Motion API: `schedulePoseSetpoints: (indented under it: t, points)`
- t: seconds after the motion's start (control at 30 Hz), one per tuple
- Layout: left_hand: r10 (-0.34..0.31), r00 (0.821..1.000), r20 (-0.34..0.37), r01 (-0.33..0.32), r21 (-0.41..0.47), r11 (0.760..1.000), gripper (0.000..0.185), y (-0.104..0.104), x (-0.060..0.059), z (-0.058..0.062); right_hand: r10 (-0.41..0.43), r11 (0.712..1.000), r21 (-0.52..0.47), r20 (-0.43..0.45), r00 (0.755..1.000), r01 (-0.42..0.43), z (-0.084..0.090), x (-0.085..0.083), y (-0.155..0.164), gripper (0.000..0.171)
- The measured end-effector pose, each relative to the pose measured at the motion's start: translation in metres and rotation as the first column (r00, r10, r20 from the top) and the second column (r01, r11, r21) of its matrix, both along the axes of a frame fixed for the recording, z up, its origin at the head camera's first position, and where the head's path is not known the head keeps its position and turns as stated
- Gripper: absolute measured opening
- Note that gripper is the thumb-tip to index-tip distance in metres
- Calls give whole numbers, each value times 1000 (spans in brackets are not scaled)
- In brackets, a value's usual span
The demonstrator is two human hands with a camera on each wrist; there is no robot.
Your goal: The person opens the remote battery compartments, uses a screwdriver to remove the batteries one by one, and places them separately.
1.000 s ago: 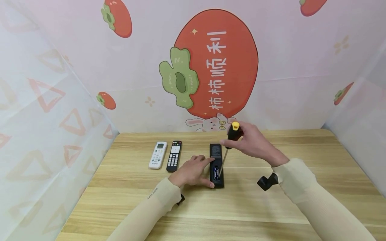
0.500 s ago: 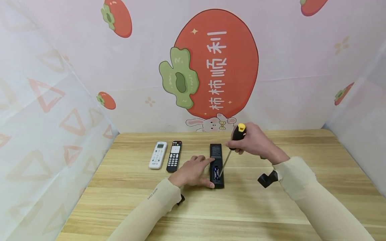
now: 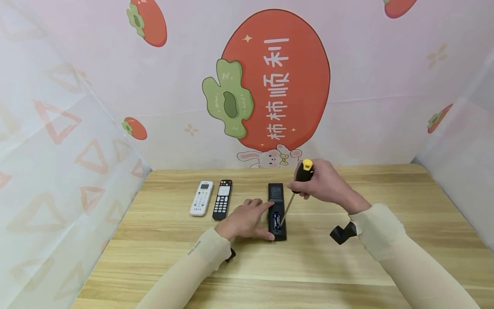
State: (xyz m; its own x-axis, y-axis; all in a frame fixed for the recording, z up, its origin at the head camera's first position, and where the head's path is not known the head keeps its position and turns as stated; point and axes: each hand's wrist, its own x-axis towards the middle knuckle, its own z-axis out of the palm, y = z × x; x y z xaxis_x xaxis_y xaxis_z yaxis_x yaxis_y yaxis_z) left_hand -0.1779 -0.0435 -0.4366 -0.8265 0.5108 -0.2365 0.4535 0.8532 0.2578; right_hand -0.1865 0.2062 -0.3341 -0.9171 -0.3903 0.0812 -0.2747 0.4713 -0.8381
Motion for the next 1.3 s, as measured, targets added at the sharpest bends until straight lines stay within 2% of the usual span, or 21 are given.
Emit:
schedulePoseSetpoints:
  t: [0.47, 0.9, 1.07, 1.3]
  points:
    - [-14, 1000, 7, 14, -10, 1000, 98, 1, -2, 1, 57, 998, 9, -35, 998, -57, 3, 0, -2, 19]
    - [-8, 1000, 16, 8, -17, 1000, 99, 3, -3, 3, 76, 997, 8, -20, 997, -76, 4, -1, 3, 23]
    - [-5, 1000, 18, 5, -20, 1000, 99, 3, -2, 4, 115, 993, -8, -38, 993, -115, 4, -1, 3, 21]
    - [-8, 1000, 23, 8, -14, 1000, 99, 3, -2, 4, 77, 997, 17, 28, 997, -77, 5, -9, 4, 22]
